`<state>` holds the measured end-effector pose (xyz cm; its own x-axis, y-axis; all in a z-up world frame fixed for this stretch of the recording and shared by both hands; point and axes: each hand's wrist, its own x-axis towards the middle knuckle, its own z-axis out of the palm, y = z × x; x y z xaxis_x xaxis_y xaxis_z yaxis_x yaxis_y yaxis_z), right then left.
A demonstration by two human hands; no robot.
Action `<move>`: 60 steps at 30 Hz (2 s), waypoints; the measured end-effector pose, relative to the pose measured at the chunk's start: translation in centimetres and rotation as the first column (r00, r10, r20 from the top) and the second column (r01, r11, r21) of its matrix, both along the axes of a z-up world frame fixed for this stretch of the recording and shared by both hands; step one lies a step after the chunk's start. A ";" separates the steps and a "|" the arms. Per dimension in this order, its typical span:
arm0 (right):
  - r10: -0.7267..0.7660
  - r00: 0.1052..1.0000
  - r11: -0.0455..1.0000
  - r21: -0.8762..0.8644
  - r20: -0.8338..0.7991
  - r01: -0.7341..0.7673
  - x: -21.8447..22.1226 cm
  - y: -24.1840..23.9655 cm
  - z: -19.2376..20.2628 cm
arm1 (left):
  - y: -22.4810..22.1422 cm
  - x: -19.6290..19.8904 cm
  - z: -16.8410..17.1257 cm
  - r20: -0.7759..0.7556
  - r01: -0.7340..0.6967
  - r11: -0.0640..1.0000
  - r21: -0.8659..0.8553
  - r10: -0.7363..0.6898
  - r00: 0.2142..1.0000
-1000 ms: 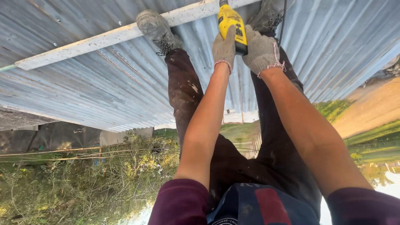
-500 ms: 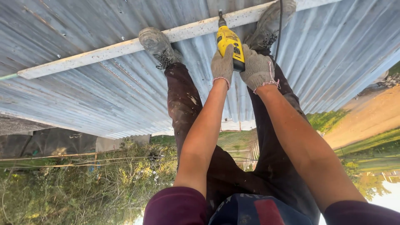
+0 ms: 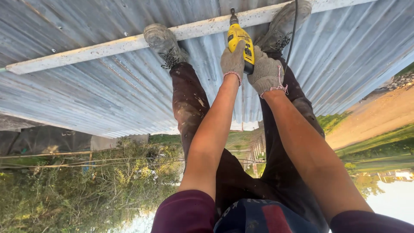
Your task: Fastening corrugated metal roofing sheets using a power drill and screws
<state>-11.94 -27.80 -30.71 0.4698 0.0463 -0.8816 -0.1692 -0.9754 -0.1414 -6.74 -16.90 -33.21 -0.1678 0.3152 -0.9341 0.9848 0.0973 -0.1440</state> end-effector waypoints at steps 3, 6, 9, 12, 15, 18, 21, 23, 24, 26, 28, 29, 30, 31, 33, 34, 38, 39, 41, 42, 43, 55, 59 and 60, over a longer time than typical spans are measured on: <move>-0.013 1.000 1.000 -0.006 0.014 0.013 -0.6 -0.1 -0.2 | -0.1 0.3 0.1 -0.062 0.139 0.990 0.001 -0.139 0.988; -0.055 0.997 0.998 -0.004 0.055 0.056 -0.2 -0.2 -0.2 | -0.3 -0.5 -0.8 -0.036 0.138 0.990 0.019 -0.137 0.990; -0.063 0.998 0.998 0.001 0.029 0.063 0.1 0.0 -0.1 | -0.3 -1.2 -1.2 -0.032 0.145 0.989 0.024 -0.145 0.989; 0.133 0.986 0.990 -0.053 0.099 -0.128 0.3 0.0 -0.3 | -0.3 -1.7 -1.1 0.041 -0.120 0.992 0.039 0.119 0.992; 0.177 0.984 0.981 -0.077 0.003 -0.176 0.0 -0.3 -0.7 | -0.5 -2.1 -2.0 0.061 -0.118 0.992 0.037 0.116 0.991; 0.050 0.999 0.998 -0.040 -0.014 -0.050 -0.3 -0.1 -0.6 | -0.3 -1.9 -2.0 0.017 0.042 0.998 0.056 -0.043 0.999; 0.023 0.998 0.998 -0.053 -0.056 -0.026 0.4 0.0 -0.4 | -0.3 -0.7 -0.9 0.009 0.010 1.000 0.026 -0.010 1.000; 0.087 0.996 0.994 -0.069 0.011 -0.086 2.4 0.2 0.3 | -0.3 1.1 0.7 -0.013 -0.194 0.981 0.003 0.194 0.981; 0.085 0.996 0.994 -0.070 0.006 -0.084 1.5 0.1 0.3 | -0.3 0.2 0.6 -0.018 -0.192 0.981 0.002 0.192 0.981; 0.261 0.953 0.964 -0.096 0.155 -0.249 0.6 -0.6 -0.6 | -0.5 -0.6 -0.4 0.050 -0.298 0.954 -0.008 0.298 0.953; 0.136 0.990 0.989 -0.063 0.035 -0.134 1.3 -0.2 -0.3 | -0.4 -0.3 -0.8 0.023 -0.168 0.986 0.009 0.167 0.986; 0.004 0.996 0.999 -0.040 -0.095 -0.008 1.4 0.2 0.0 | -0.1 -0.4 -0.8 -0.013 -0.027 0.999 0.029 0.028 1.000; 0.003 0.995 0.999 -0.038 -0.098 -0.007 2.4 0.4 0.9 | -0.3 -0.2 -0.2 -0.017 -0.026 0.999 0.031 0.027 0.999; 0.032 0.994 0.998 -0.057 -0.105 -0.038 3.5 0.7 1.4 | -0.1 0.2 0.2 -0.017 -0.095 0.995 0.009 0.095 0.995; 0.059 0.991 0.995 -0.079 -0.117 -0.068 5.2 0.9 1.8 | -0.1 0.6 0.3 -0.023 -0.161 0.987 -0.014 0.160 0.987; 0.147 0.987 0.986 -0.067 -0.068 -0.151 5.6 0.7 1.7 | -0.3 0.6 0.0 -0.021 -0.212 0.977 0.015 0.212 0.977; 0.080 0.997 0.996 -0.025 -0.024 -0.081 4.4 0.1 1.2 | -0.4 0.8 0.0 0.000 -0.140 0.990 0.012 0.140 0.990; 0.088 0.996 0.996 -0.017 -0.009 -0.088 4.5 0.1 0.9 | -1.0 1.0 0.5 0.016 -0.148 0.989 0.020 0.148 0.989; 0.095 0.940 0.983 -0.115 -0.328 -0.140 4.3 0.6 0.5 | -2.0 1.1 1.8 0.065 -0.085 0.996 -0.041 0.087 0.994; 0.108 0.940 0.984 -0.099 -0.323 -0.147 5.4 0.4 0.1 | -1.5 0.1 -0.4 0.071 -0.092 0.995 -0.025 0.094 0.993; 0.230 0.946 0.965 -0.072 -0.228 -0.252 5.7 0.0 0.7 | -1.4 -1.7 -1.7 0.083 -0.264 0.964 -0.011 0.264 0.961; 0.395 0.877 0.904 -0.056 -0.275 -0.424 8.2 -0.6 1.9 | -2.3 -4.2 -4.3 0.094 -0.468 0.883 -0.044 0.470 0.878; 0.342 0.921 0.935 -0.033 -0.189 -0.354 7.1 -1.2 1.3 | -2.2 -2.8 -2.8 0.139 -0.336 0.941 -0.027 0.337 0.931; 0.360 0.917 0.930 -0.014 -0.170 -0.367 7.2 -1.1 0.3 | -1.6 -1.8 -2.8 0.157 -0.349 0.937 -0.008 0.346 0.925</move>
<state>-4.74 -28.86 -30.42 0.2788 0.1454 -0.9493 0.1811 -0.9787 -0.0967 -8.56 -18.52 -36.00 -0.1251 0.2814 -0.9514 0.8984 0.4391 0.0117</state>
